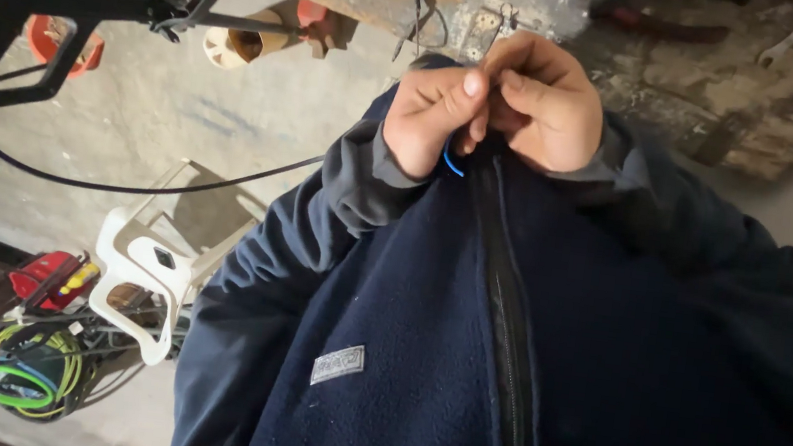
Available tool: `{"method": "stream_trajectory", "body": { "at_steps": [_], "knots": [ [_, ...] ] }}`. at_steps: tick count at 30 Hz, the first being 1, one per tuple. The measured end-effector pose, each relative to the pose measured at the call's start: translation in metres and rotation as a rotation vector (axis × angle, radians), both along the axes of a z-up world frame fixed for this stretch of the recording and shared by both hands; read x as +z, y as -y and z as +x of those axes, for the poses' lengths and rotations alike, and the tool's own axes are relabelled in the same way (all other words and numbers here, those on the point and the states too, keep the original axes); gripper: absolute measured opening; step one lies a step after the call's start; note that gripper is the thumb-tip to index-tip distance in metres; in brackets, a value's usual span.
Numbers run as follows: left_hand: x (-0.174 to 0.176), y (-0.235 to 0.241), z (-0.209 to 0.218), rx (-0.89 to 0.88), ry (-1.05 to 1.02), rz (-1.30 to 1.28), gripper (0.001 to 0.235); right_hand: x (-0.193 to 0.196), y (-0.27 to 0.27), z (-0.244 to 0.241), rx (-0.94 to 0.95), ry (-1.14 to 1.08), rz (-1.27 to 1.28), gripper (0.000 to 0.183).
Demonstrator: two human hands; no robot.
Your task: Stripping and repairing an electrical cable using pliers at a workbench.
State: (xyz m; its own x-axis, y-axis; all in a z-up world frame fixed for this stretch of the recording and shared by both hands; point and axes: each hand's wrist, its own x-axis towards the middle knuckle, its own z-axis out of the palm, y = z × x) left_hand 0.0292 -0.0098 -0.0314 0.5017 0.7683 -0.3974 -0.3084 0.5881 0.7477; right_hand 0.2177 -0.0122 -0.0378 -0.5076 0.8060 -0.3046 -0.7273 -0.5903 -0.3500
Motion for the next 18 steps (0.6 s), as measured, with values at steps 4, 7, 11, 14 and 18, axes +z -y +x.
{"method": "stream_trajectory", "body": {
  "at_steps": [4, 7, 11, 14, 18],
  "knots": [
    [0.011, -0.011, 0.000, -0.096, -0.185, 0.175, 0.047, -0.038, 0.009, 0.010, 0.007, -0.047, -0.049, 0.017],
    [0.022, -0.015, -0.002, -0.172, -0.275, 0.449, 0.041, -0.040, 0.010, 0.013, 0.048, -0.104, -0.023, 0.016],
    [0.023, -0.010, -0.005, -0.178, -0.422, 0.541, 0.035, -0.042, 0.008, 0.013, 0.118, -0.094, 0.121, 0.017],
    [0.025, -0.006, -0.006, -0.161, -0.423, 0.484, 0.036, -0.030, 0.006, 0.013, 0.144, -0.025, 0.196, 0.018],
    [0.023, -0.003, -0.008, -0.141, -0.246, 0.344, 0.041, -0.005, -0.002, 0.015, 0.206, 0.139, 0.286, 0.020]
  ]
}}
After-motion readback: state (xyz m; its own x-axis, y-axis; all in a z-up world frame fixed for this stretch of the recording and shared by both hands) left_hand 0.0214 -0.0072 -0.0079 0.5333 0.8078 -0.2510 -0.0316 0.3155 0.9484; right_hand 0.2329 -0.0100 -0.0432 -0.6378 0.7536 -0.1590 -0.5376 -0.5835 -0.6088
